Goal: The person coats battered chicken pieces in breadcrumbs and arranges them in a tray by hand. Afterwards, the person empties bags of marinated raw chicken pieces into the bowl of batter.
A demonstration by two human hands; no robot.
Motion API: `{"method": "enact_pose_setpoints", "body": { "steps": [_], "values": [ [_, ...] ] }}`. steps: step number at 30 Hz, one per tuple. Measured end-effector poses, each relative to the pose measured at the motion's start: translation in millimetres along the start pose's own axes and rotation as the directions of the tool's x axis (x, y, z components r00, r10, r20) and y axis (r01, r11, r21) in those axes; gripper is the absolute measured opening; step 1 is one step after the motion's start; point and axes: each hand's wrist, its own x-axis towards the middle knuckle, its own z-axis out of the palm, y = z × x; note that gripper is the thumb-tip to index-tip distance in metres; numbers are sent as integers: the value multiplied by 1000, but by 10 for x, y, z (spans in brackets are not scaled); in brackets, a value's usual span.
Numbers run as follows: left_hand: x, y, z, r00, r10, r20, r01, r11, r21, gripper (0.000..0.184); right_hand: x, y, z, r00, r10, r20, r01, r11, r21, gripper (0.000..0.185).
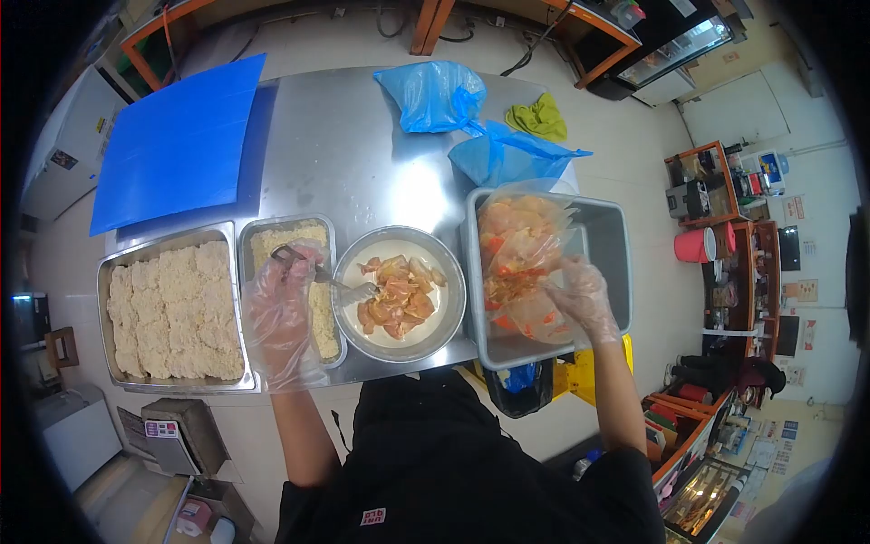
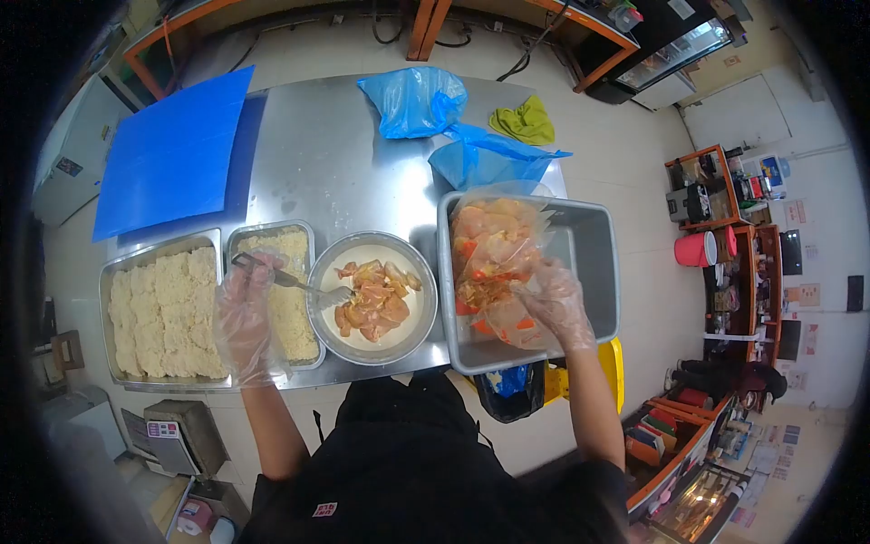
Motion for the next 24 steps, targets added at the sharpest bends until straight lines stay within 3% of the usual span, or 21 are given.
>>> {"method": "enact_pose_setpoints", "body": {
  "steps": [1,4,6,10,13,16,19,22,24],
  "values": [
    [0,-16,-10,1000,-8,-1,8,1000,4,15,-54,-110,-143,995,44,-93,-42,999,22,43],
    [-6,-8,-5,1000,4,-3,-4,1000,-5,15,-239,83,199,998,63,-3,-63,998,-17,56],
    [0,-8,25,999,33,-10,-33,999,-24,16,-394,198,600,996,70,60,-76,992,96,53],
    [19,-44,18,1000,26,8,-25,999,-48,15,-386,224,684,898,273,345,-334,934,130,44],
    [15,1,58,999,40,-21,-40,999,-20,18,-491,333,683,987,148,57,-154,980,129,37],
    [8,-19,80,997,52,-49,-53,998,-26,20,-422,278,370,997,66,40,-71,987,141,33],
    [-7,23,57,999,41,-28,-41,999,1,20,-280,222,400,979,-101,-175,112,992,52,29],
    [-24,26,35,999,42,-5,-43,999,-20,19,-35,52,323,978,-129,-166,137,990,39,29],
    [-45,18,37,998,54,-7,-55,997,-45,19,172,211,547,928,-277,-249,269,961,-66,30]
  ]
}}
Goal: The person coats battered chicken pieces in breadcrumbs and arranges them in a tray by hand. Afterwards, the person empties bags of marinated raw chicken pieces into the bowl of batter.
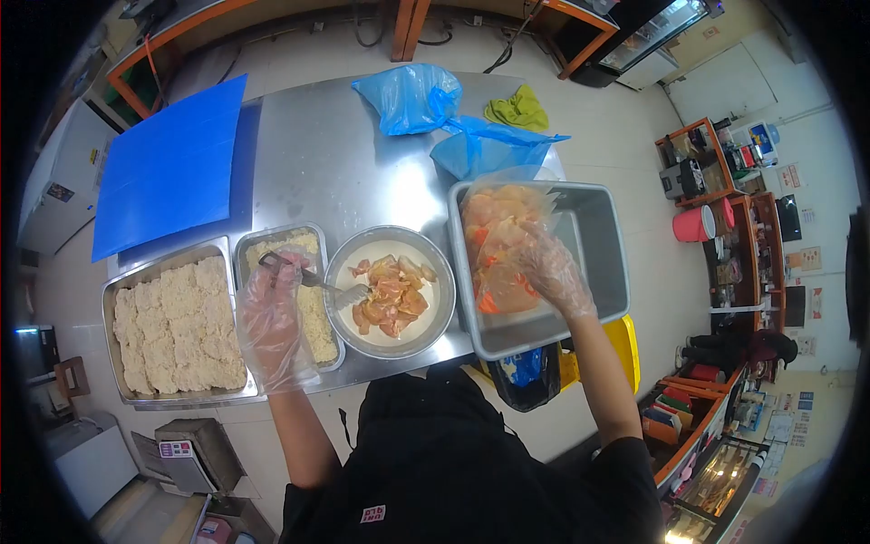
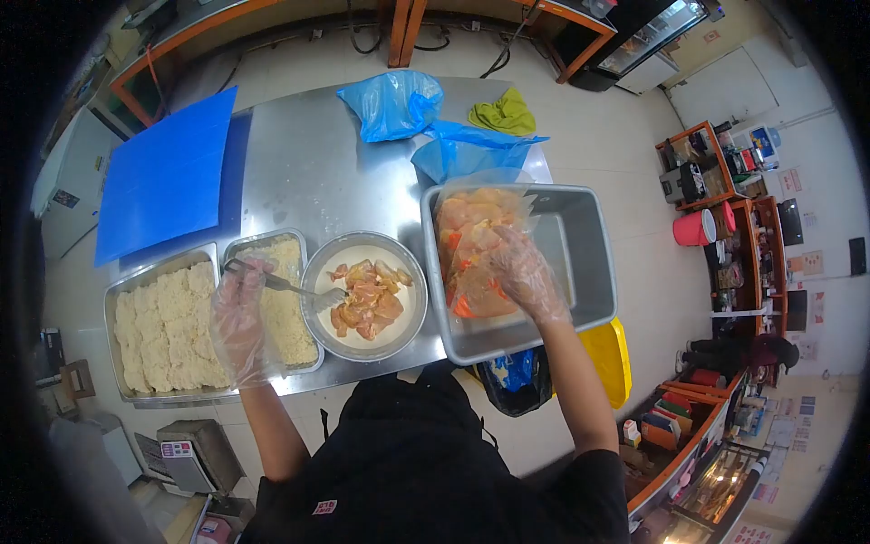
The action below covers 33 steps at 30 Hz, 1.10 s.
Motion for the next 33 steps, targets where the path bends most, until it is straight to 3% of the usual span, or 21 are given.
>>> {"method": "enact_pose_setpoints", "body": {
  "steps": [1,4,7,10,16,19,22,24,26,28,29,31,32,33],
  "values": [
    [-15,5,6,1000,10,-6,-10,1000,-5,18,56,29,61,996,-78,-42,76,996,-39,31],
    [-53,-22,-21,1000,23,-13,-23,1000,9,16,178,22,48,944,14,329,-28,999,37,30],
    [-79,-31,-76,1000,11,-6,-11,1000,6,15,128,55,95,963,-57,262,34,995,94,25],
    [-109,-20,-85,1000,10,-9,-10,1000,-8,14,87,-99,-81,937,56,345,-127,975,185,19],
    [-105,20,-104,1000,8,-8,-8,1000,27,16,-170,-37,-300,972,49,228,-76,991,109,19],
    [-94,21,-98,1000,3,5,-3,1000,-5,17,-328,4,-805,999,30,29,-35,982,188,27],
    [-76,-4,-51,1000,12,-24,-12,1000,-3,16,-650,82,-1139,971,157,-178,-115,967,226,31],
    [-66,-9,-22,999,15,-48,-14,1000,21,16,-908,70,-1471,945,245,-215,-221,966,132,31],
    [-49,-8,-2,998,7,-63,-4,999,47,16,-1221,82,-1741,896,263,-358,-226,964,143,33],
    [-28,-27,11,999,16,-49,-12,997,79,16,-1799,406,-1894,861,333,-385,-324,942,88,36],
    [-16,-38,11,999,20,-38,-17,995,96,16,-2058,411,-1978,808,453,-377,-434,890,140,30],
    [13,-28,-36,999,-32,-38,41,970,239,16,-2467,330,-1876,634,582,-509,-447,813,373,30],
    [32,-36,-25,998,-56,-35,64,951,303,17,-2583,305,-1824,504,725,-469,-458,685,567,28],
    [33,-59,2,999,-37,-28,42,975,220,17,-2629,244,-1787,368,842,-395,-426,530,733,26]
  ]
}}
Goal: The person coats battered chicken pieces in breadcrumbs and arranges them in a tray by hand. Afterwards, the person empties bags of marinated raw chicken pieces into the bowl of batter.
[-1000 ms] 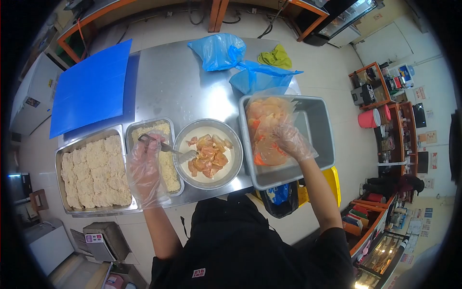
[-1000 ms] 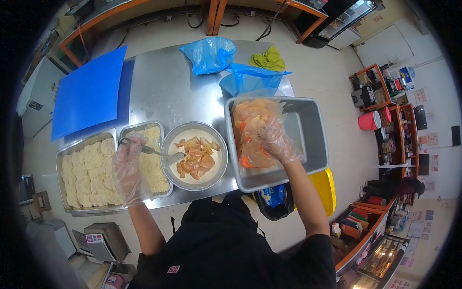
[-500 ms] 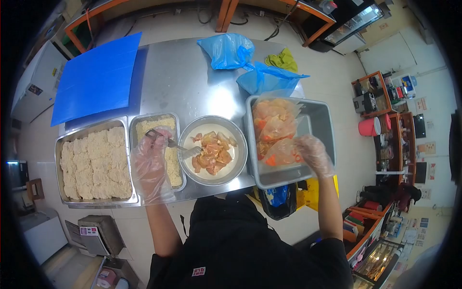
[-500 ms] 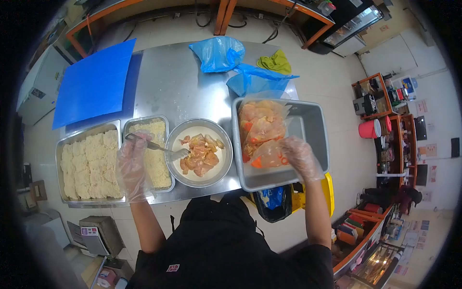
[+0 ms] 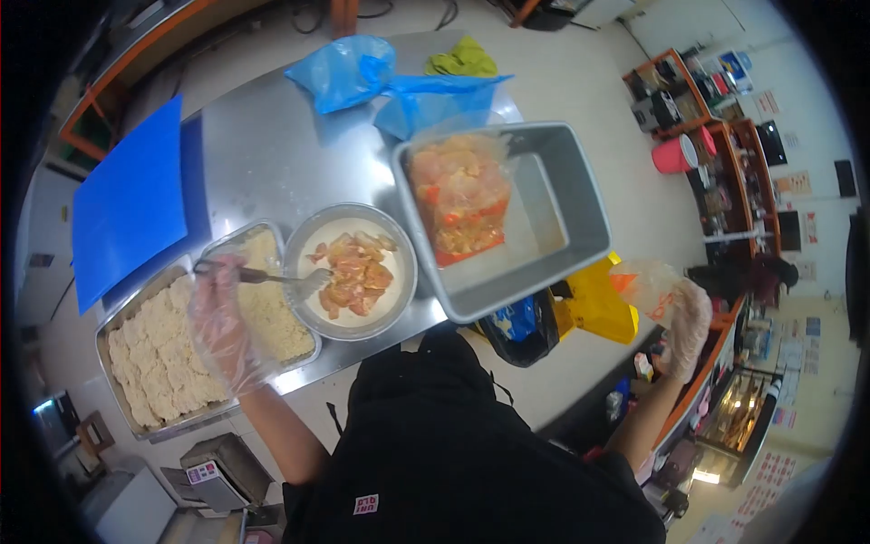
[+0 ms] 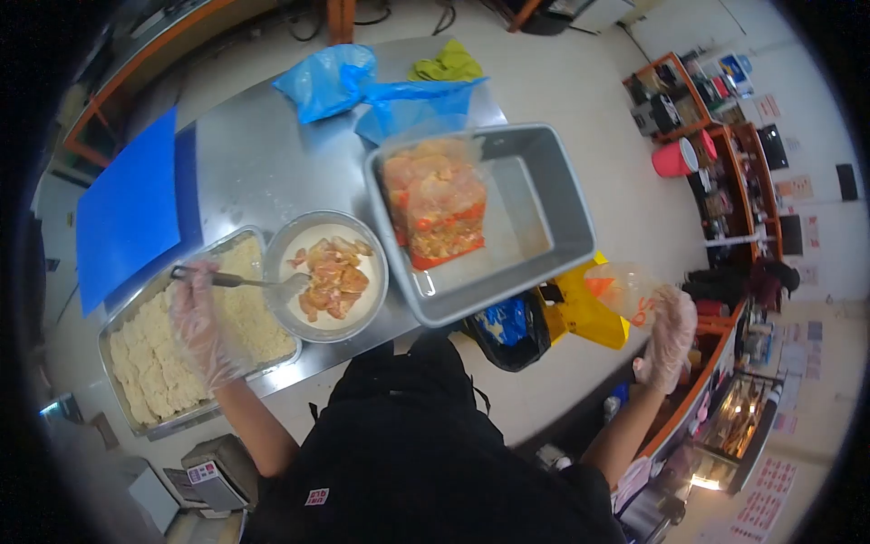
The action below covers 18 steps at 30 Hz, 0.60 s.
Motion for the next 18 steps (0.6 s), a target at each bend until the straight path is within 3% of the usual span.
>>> {"method": "enact_pose_setpoints", "body": {
  "steps": [1,4,7,10,11,14,16,18],
  "values": [
    [-8,-21,16,1000,18,-4,-18,996,-85,17,99,521,-360,938,-222,268,324,835,-445,28],
    [18,-112,13,999,33,-25,-37,982,-186,17,-106,1555,-483,968,78,239,7,942,-336,34],
    [-8,-53,-24,999,21,-38,-26,988,-150,16,-286,2658,-475,909,326,262,-217,904,-369,42],
    [-26,-18,-56,1000,16,-19,-18,990,-137,15,-352,2529,-124,964,68,256,151,653,-742,51],
    [-52,4,-55,1000,11,-25,-14,991,-130,15,-316,2307,98,983,129,133,-13,761,-649,50],
    [-89,56,-63,1000,15,-19,-17,994,-112,14,-79,786,955,967,96,235,64,803,-592,44],
    [-108,59,-27,999,8,-43,-13,993,-114,14,17,275,1526,915,85,394,48,947,-317,39],
    [-115,73,-41,999,35,-20,-38,988,-149,13,164,140,2092,752,-262,605,504,820,-272,40]
  ]
}}
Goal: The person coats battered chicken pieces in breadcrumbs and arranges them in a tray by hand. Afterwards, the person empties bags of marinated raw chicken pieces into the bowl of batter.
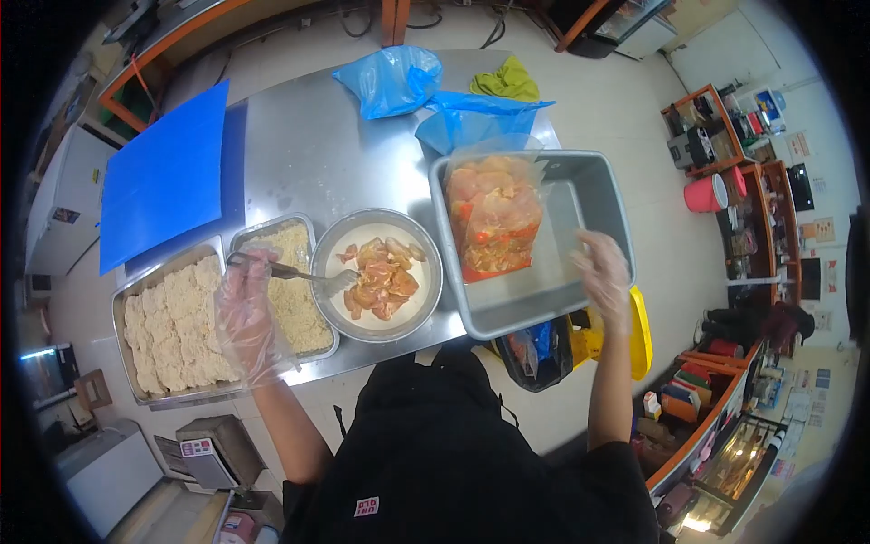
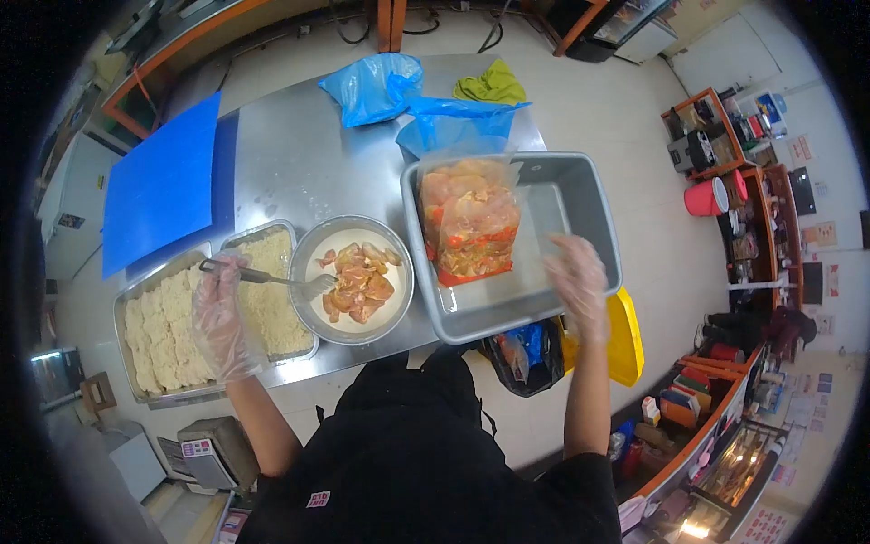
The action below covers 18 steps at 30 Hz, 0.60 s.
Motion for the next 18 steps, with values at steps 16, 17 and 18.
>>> {"method": "enact_pose_setpoints", "body": {
  "steps": [16,17,18],
  "values": [
    [-63,-28,-125,1000,21,0,-21,998,-51,15,-223,-400,772,716,-323,619,510,848,-146,47],
    [-49,-47,-122,999,34,3,-34,996,-81,15,-236,-496,761,726,-498,473,615,778,-125,38],
    [-39,-84,-117,999,46,7,-45,993,-111,15,-255,-544,718,720,-486,495,603,791,-102,38]
  ]
}}
